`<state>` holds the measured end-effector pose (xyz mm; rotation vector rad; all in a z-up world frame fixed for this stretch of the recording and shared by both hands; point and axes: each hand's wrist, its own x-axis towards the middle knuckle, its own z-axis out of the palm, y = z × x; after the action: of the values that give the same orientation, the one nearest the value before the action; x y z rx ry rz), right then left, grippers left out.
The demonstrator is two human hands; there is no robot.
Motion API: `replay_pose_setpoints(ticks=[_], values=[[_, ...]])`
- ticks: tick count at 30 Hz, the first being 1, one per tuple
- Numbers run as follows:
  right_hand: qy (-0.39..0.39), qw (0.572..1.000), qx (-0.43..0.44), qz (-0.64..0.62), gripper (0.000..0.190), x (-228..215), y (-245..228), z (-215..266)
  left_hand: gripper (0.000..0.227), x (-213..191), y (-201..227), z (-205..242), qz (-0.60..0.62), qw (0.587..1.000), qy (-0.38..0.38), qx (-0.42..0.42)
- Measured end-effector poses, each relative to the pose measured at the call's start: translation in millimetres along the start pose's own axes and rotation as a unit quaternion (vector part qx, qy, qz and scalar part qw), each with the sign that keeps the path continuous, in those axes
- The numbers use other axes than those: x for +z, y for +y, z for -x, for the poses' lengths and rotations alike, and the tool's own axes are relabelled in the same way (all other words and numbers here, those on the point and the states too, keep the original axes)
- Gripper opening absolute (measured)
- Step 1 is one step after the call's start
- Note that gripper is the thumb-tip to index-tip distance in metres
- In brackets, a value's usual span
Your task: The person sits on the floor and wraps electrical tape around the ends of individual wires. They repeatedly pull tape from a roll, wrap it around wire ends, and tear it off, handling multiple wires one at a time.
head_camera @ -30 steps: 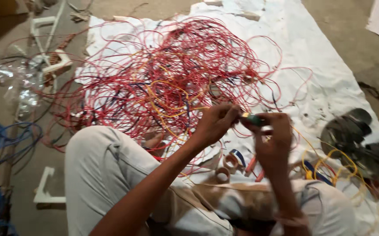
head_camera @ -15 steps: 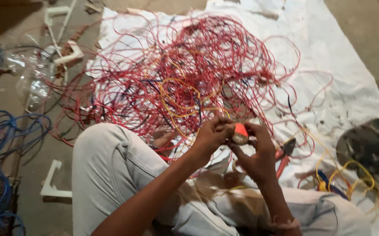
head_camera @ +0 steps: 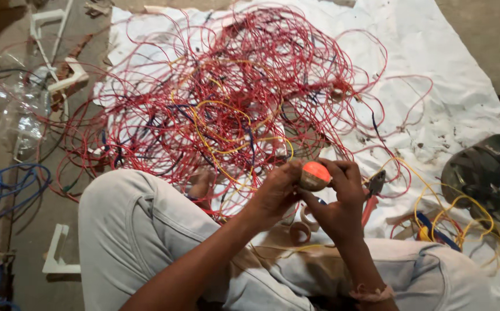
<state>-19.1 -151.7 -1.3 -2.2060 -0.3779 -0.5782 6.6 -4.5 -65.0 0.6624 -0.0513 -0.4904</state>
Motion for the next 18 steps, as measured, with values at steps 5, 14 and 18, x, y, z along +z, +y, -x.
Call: replay_pose_setpoints(ticks=[5, 14, 18], values=[[0.007, 1.0, 0.0, -0.009, 0.068, 1, 4, 3, 0.051, -6, -3, -8, 0.009, 1.0, -0.016, 0.0], [-0.008, 1.0, 0.002, -0.019, 0.066, -1, 1, 5, 0.051, -18, -17, -17, -0.013, 1.0, 0.013, 0.016], [-0.018, 0.996, 0.028, -0.079, 0.066, 3, -2, 3, 0.055, -19, -11, -16, 0.023, 1.0, 0.004, 0.007]])
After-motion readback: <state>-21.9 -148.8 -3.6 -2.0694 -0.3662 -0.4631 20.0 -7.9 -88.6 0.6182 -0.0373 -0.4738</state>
